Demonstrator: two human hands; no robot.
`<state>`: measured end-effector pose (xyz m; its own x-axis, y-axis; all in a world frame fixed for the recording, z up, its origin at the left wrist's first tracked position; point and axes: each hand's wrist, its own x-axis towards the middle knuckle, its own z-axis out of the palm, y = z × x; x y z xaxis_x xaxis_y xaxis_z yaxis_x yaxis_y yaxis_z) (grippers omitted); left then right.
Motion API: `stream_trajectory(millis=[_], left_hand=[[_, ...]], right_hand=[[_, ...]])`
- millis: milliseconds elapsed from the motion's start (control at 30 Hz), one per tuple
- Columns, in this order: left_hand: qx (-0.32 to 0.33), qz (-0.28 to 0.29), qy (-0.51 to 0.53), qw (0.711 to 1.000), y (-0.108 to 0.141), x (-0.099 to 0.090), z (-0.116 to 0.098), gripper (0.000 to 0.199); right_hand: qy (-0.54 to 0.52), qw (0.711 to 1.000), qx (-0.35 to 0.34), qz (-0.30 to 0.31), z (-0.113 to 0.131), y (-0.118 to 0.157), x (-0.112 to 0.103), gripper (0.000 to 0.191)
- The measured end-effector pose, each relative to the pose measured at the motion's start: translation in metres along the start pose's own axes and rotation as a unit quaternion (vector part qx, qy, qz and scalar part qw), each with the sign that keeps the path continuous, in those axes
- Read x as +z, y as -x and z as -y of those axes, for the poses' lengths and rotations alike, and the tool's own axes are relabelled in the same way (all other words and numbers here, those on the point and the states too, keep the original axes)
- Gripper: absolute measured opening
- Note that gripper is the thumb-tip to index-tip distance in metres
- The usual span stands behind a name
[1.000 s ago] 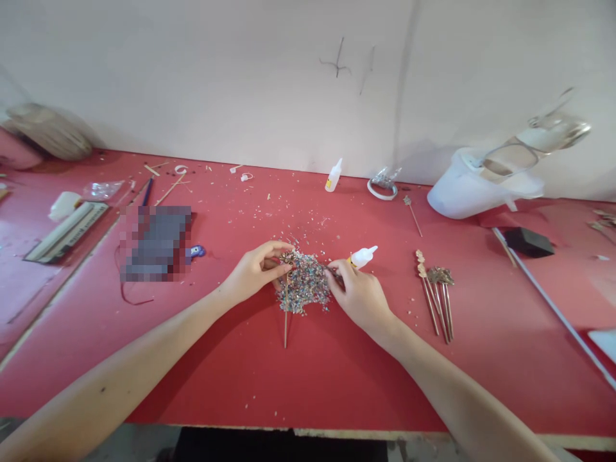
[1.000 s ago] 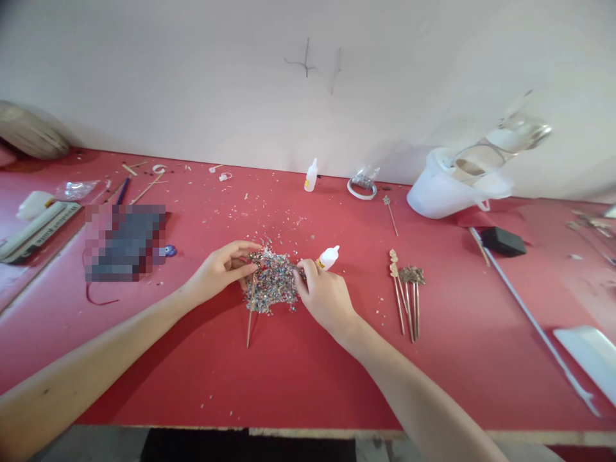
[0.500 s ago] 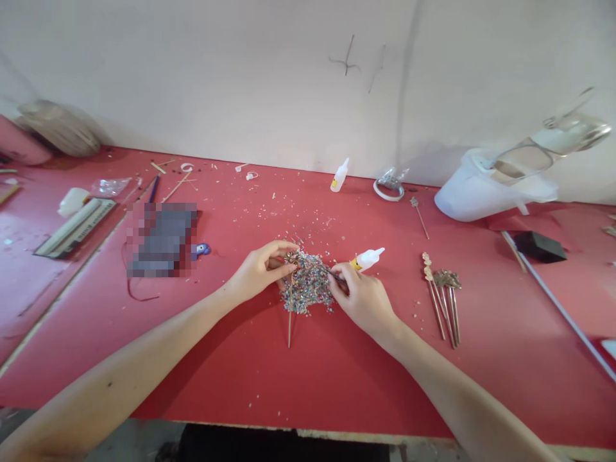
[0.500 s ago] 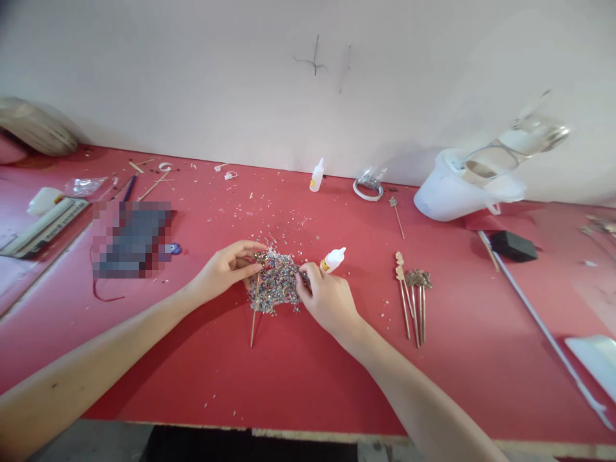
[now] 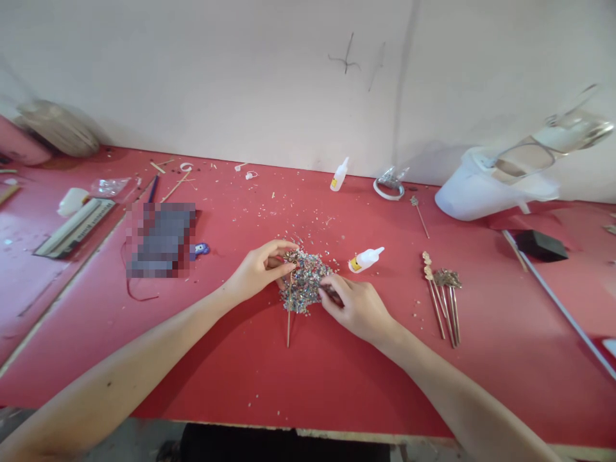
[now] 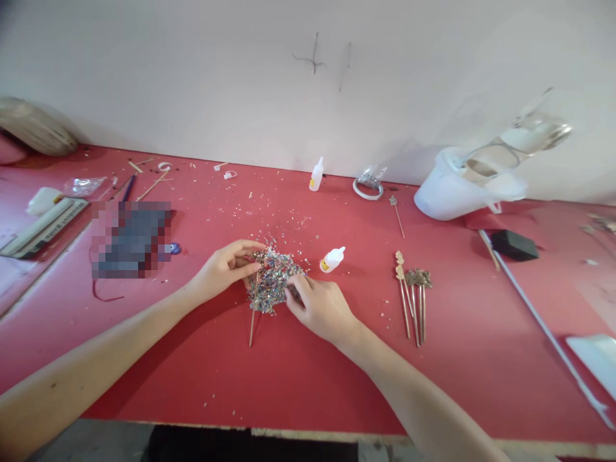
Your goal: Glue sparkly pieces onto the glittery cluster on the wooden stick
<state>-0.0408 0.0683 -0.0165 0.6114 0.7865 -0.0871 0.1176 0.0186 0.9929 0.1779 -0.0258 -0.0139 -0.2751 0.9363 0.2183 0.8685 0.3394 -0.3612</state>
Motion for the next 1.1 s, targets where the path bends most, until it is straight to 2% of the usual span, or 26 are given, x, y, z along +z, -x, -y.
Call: stream_trajectory(millis=[67, 267, 433, 567, 600, 667, 767, 900, 1000, 1100], left_hand=[[-0.001, 0.000, 0.004, 1.000, 0.000, 0.000, -0.001, 0.039], [-0.005, 0.003, 0.009, 1.000, -0.001, 0.000, -0.001, 0.039], [0.003, 0.000, 0.004, 1.000, 0.000, 0.000, 0.000, 0.038], [0.007, -0.004, 0.004, 1.000, -0.001, 0.002, -0.001, 0.036], [0.008, -0.006, 0.008, 1.000, -0.001, 0.002, -0.002, 0.036], [0.010, -0.008, 0.015, 1.000, -0.001, 0.003, -0.002, 0.036], [0.018, -0.004, 0.025, 1.000, -0.001, 0.003, -0.002, 0.037], [0.024, -0.013, 0.038, 0.999, -0.002, 0.004, -0.003, 0.034], [0.019, -0.017, 0.046, 0.999, -0.002, 0.005, -0.004, 0.033], [0.021, -0.016, 0.055, 0.998, -0.002, 0.005, -0.004, 0.033]], right_hand=[[-0.018, 1.000, 0.006, -0.006, 0.002, 0.001, -0.001, 0.014], [-0.071, 0.989, 0.121, -0.053, 0.001, 0.001, -0.003, 0.015], [-0.188, 0.968, 0.157, -0.046, 0.004, -0.001, 0.003, 0.014], [-0.366, 0.920, 0.143, 0.004, 0.006, -0.004, 0.009, 0.019], [-0.394, 0.908, 0.142, -0.001, 0.006, -0.004, 0.010, 0.020], [-0.411, 0.899, 0.147, -0.043, 0.004, -0.004, 0.011, 0.019], [-0.395, 0.901, 0.149, -0.097, 0.002, -0.005, 0.013, 0.016], [-0.444, 0.886, 0.124, -0.048, 0.008, -0.008, 0.015, 0.016], [-0.523, 0.845, 0.110, -0.005, 0.012, -0.010, 0.014, 0.018], [-0.559, 0.820, 0.105, -0.060, 0.010, -0.011, 0.013, 0.017]])
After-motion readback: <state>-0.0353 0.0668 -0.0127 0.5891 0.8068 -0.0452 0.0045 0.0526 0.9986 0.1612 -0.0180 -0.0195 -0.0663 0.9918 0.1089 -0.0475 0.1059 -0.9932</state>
